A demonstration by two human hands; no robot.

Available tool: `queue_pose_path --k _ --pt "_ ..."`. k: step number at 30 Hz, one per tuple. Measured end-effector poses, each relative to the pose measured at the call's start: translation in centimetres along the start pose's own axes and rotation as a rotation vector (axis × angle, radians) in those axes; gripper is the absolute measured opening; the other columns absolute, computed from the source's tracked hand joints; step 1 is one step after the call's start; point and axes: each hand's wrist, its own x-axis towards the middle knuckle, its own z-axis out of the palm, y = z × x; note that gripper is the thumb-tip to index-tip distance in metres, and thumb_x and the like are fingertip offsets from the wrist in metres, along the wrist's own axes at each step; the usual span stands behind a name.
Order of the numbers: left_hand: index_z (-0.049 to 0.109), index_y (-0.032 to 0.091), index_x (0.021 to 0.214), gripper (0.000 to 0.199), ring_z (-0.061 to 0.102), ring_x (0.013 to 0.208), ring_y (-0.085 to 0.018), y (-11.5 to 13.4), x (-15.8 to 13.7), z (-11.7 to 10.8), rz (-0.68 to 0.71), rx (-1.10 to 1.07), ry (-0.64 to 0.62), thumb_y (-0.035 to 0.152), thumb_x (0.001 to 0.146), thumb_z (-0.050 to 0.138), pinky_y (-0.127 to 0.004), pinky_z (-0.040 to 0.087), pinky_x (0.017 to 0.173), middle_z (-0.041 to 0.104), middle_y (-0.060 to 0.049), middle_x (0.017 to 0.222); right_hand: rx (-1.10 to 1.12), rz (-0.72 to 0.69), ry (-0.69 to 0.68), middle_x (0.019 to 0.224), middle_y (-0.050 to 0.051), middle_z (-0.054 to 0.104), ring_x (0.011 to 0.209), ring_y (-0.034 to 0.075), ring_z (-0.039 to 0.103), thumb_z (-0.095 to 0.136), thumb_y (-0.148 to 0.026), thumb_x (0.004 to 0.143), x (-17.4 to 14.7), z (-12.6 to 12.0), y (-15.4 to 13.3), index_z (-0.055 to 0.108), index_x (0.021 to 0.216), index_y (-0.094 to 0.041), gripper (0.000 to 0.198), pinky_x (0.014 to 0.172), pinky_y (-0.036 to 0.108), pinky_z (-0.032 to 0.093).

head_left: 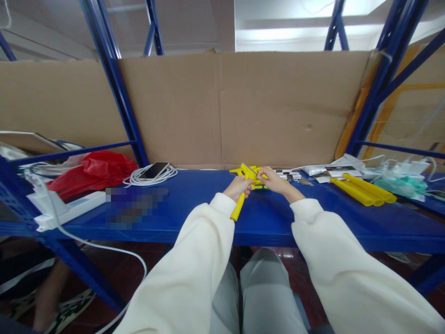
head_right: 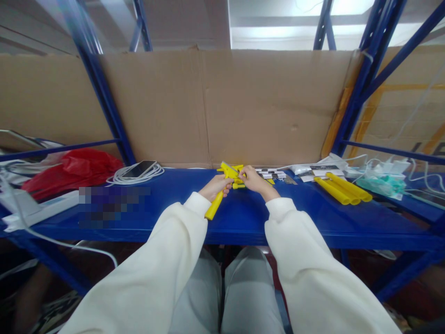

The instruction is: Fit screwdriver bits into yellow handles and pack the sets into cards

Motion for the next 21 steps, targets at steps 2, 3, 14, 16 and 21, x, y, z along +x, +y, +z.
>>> queue_pose_path --k 2,3,14,16,21 --pt "0.046 0.018 0.072 0.021 0.032 0.031 -0.004 -0.1 0.1 0.1 0.008 0.025 0.001 0.006 0.09 0.045 -0.017 0.025 0.036 0.038 0.01 0.043 -0.004 0.009 -0.002 0.085 0.006 0.06 0.089 0.021 0.054 0.053 -0.02 0.083 0.0 0.0 -0.2 0.056 0.074 -0.021 0.01 0.088 0.038 0.043" --pt "0.046 0.018 0.072 0.021 0.032 0.031 -0.004 -0.2 0.1 0.1 0.014 0.037 0.003 0.006 0.09 0.045 -0.017 0.025 0.036 0.038 0.01 0.043 -0.006 0.017 0.0 0.086 0.006 0.06 0.09 0.021 0.054 0.053 -0.02 0.083 0.0 0.0 -0.4 0.056 0.074 -0.021 0.01 0.088 0.038 0.043" --pt "0.049 0.018 0.076 0.017 0.033 0.032 -0.005 -0.2 0.4 0.3 0.041 0.052 -0.003 0.006 0.088 0.049 -0.017 0.025 0.037 0.038 0.01 0.044 0.027 0.128 0.079 0.092 0.006 0.058 0.097 0.021 0.054 0.053 -0.023 0.083 -0.2 0.5 -1.0 0.054 0.079 -0.021 0.005 0.094 0.04 0.042" --pt "0.05 0.018 0.078 0.014 0.033 0.031 -0.004 -0.2 0.4 0.2 0.036 0.035 -0.017 0.007 0.088 0.049 -0.016 0.025 0.037 0.038 0.01 0.045 0.082 0.19 0.119 0.101 0.008 0.059 0.102 0.021 0.055 0.056 -0.025 0.082 -0.3 0.8 -0.9 0.055 0.089 -0.02 0.009 0.094 0.041 0.044" --pt "0.05 0.018 0.084 0.012 0.032 0.032 -0.004 -0.2 0.3 -0.4 0.003 -0.014 -0.079 0.008 0.09 0.046 -0.015 0.024 0.036 0.038 0.01 0.046 0.314 0.339 0.103 0.12 0.011 0.059 0.111 0.02 0.057 0.059 -0.025 0.082 -0.5 0.9 -1.6 0.049 0.111 -0.021 0.031 0.095 0.038 0.047"
